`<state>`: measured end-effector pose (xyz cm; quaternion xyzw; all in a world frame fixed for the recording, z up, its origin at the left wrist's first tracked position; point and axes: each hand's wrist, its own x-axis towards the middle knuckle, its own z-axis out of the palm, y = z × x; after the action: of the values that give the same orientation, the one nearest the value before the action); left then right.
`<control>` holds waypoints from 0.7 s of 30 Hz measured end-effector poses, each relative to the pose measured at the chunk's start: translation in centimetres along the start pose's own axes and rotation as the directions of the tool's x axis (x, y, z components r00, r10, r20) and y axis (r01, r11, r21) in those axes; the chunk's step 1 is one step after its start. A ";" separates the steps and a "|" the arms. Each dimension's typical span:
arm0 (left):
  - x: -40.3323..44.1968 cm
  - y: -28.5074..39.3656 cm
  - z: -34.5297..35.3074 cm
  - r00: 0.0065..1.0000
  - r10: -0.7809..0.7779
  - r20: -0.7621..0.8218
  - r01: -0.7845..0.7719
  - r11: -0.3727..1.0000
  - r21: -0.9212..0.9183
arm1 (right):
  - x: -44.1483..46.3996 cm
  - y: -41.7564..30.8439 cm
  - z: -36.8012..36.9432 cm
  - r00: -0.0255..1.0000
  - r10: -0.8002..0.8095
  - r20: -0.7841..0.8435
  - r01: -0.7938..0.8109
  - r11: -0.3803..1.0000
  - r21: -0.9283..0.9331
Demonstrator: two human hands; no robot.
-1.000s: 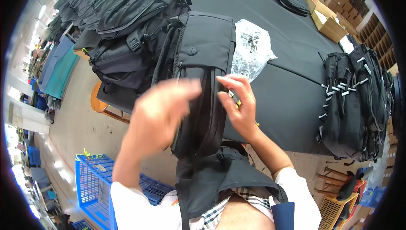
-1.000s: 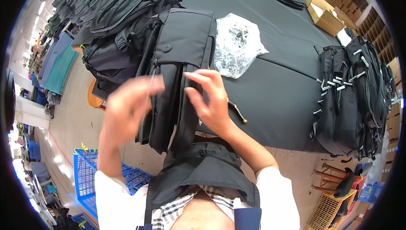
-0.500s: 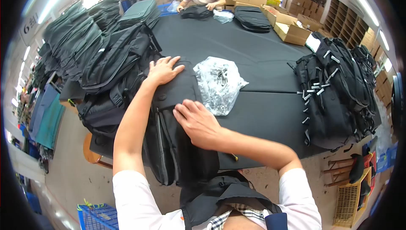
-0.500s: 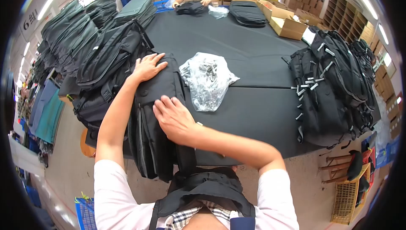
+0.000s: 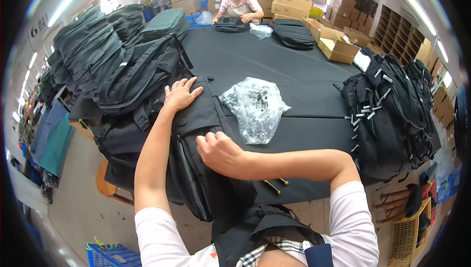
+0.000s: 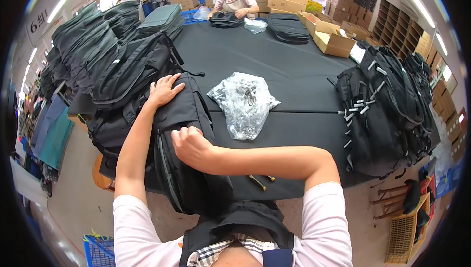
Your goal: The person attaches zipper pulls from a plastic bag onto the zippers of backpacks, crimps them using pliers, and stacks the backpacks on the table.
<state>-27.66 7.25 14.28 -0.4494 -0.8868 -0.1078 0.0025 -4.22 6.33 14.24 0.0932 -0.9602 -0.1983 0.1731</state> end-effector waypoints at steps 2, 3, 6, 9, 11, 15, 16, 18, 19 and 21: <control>0.0 -0.6 0.2 0.999 0.017 -0.040 -0.017 1.000 -0.012 | 0.0 0.9 -1.7 0.997 0.002 -0.076 0.012 0.984 0.176; 0.1 -0.8 0.2 0.999 0.015 -0.045 -0.016 1.000 -0.022 | 0.1 1.2 -2.1 0.989 0.037 -0.144 0.016 0.937 0.350; 0.8 -0.8 0.1 0.998 0.052 -0.041 -0.053 0.998 -0.016 | 2.5 0.8 -0.3 0.978 0.053 -0.204 0.013 0.951 0.309; 1.4 -1.1 -0.2 0.998 0.054 -0.015 -0.054 0.999 -0.002 | 5.2 0.4 1.8 0.991 0.072 -0.111 -0.034 0.949 0.312; 1.5 -1.4 -0.4 0.998 0.060 -0.019 -0.060 0.998 0.005 | 5.9 0.3 1.5 0.996 0.086 -0.039 -0.066 0.931 0.359; 1.7 -1.5 -0.6 0.998 0.056 -0.008 -0.056 0.998 0.015 | 6.0 0.2 1.0 0.998 0.040 -0.038 -0.025 0.938 0.346; 1.7 -1.4 -0.7 0.999 0.054 -0.007 -0.054 0.998 0.013 | 6.4 0.2 1.3 0.994 0.055 -0.096 -0.022 0.948 0.318; 2.0 -1.2 -0.6 0.999 0.052 -0.002 -0.052 0.998 0.034 | 7.2 0.3 1.8 0.986 0.071 -0.151 -0.023 0.955 0.297; 2.1 -1.2 -0.6 0.999 0.047 -0.005 -0.047 0.998 0.030 | 7.7 0.3 2.2 0.993 0.071 -0.097 -0.043 0.963 0.268; 2.3 -1.4 -0.2 0.999 0.049 -0.010 -0.048 0.998 0.041 | 9.1 -0.1 2.9 0.990 0.106 -0.088 -0.083 0.969 0.232</control>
<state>-30.12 8.25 14.48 -0.4701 -0.8776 -0.0920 0.0190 -13.65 5.06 14.38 0.0762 -0.9702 -0.0735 0.2182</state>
